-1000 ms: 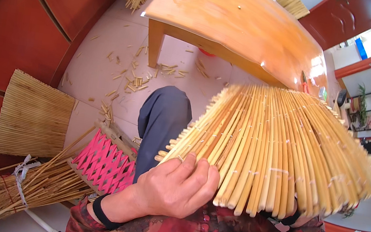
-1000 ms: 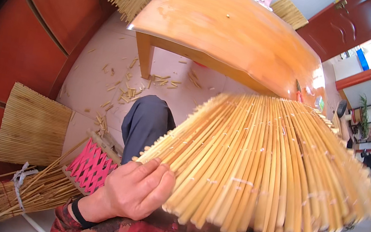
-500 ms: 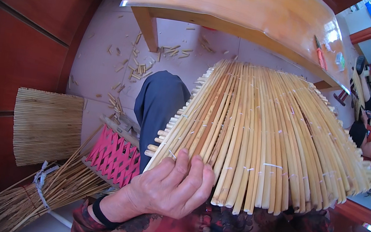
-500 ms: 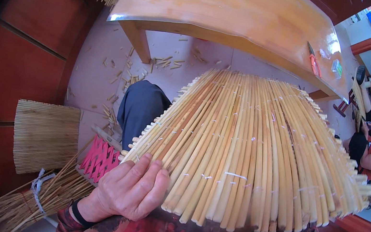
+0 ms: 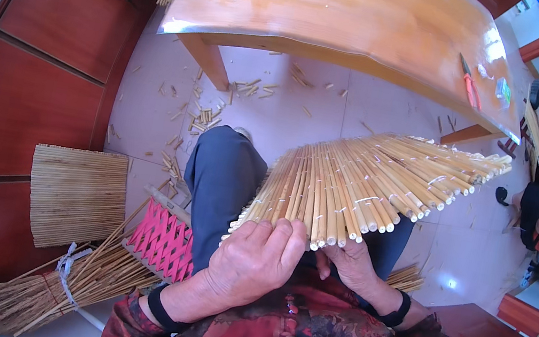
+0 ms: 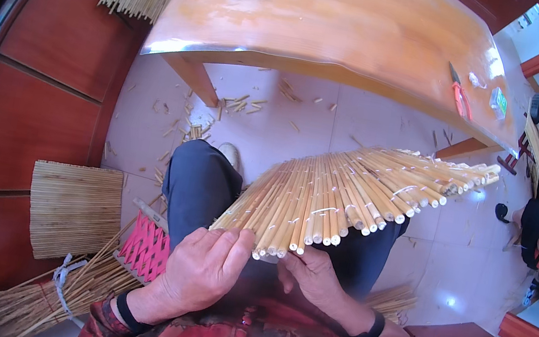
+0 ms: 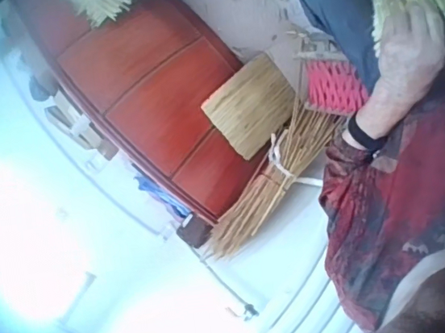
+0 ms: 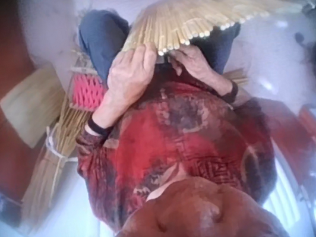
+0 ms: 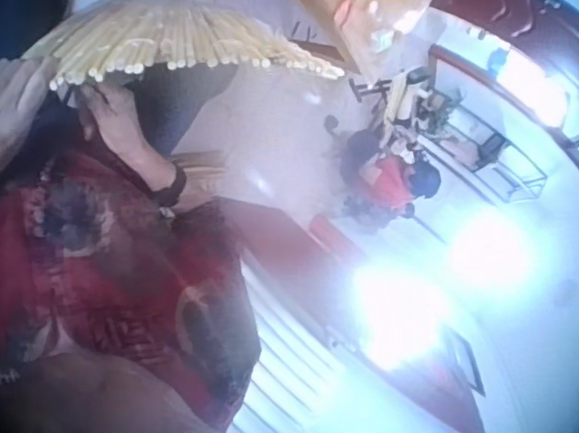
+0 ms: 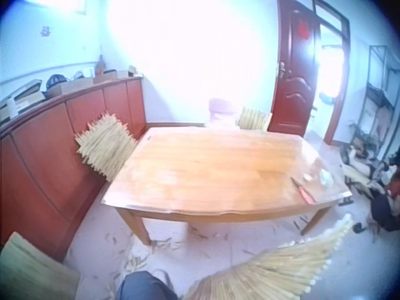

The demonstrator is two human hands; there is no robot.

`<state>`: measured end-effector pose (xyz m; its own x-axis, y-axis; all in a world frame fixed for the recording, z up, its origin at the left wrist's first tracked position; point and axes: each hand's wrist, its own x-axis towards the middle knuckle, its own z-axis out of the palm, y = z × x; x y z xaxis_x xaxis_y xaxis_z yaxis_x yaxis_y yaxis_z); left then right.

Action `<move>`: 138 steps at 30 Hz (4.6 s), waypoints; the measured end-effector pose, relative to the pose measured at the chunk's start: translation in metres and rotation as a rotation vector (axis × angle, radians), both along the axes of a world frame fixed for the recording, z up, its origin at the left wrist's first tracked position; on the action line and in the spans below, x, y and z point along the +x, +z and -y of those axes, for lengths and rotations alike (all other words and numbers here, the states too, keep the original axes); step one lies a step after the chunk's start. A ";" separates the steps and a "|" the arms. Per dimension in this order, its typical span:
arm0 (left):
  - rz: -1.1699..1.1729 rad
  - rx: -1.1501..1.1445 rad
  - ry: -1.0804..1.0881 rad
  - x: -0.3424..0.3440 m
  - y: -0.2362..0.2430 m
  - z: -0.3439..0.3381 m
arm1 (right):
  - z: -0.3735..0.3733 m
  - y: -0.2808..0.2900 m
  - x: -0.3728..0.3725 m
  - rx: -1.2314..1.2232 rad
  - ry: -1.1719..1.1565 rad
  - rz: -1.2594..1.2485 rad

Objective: The person binds wooden rods together with string using a needle to assemble a mat, then trims the edges of the mat with scissors.

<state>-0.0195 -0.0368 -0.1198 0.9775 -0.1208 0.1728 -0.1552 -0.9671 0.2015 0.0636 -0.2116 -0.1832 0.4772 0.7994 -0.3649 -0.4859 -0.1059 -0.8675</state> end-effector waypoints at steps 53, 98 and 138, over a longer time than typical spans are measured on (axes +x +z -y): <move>-0.156 -0.054 -0.062 0.036 0.006 0.003 | 0.009 -0.036 0.020 0.043 0.127 0.412; -0.227 0.018 -0.037 0.041 -0.006 0.030 | 0.044 -0.058 0.018 -0.144 0.069 0.557; -0.202 0.040 0.045 0.044 -0.009 0.032 | 0.002 -0.041 0.035 0.095 -0.051 0.131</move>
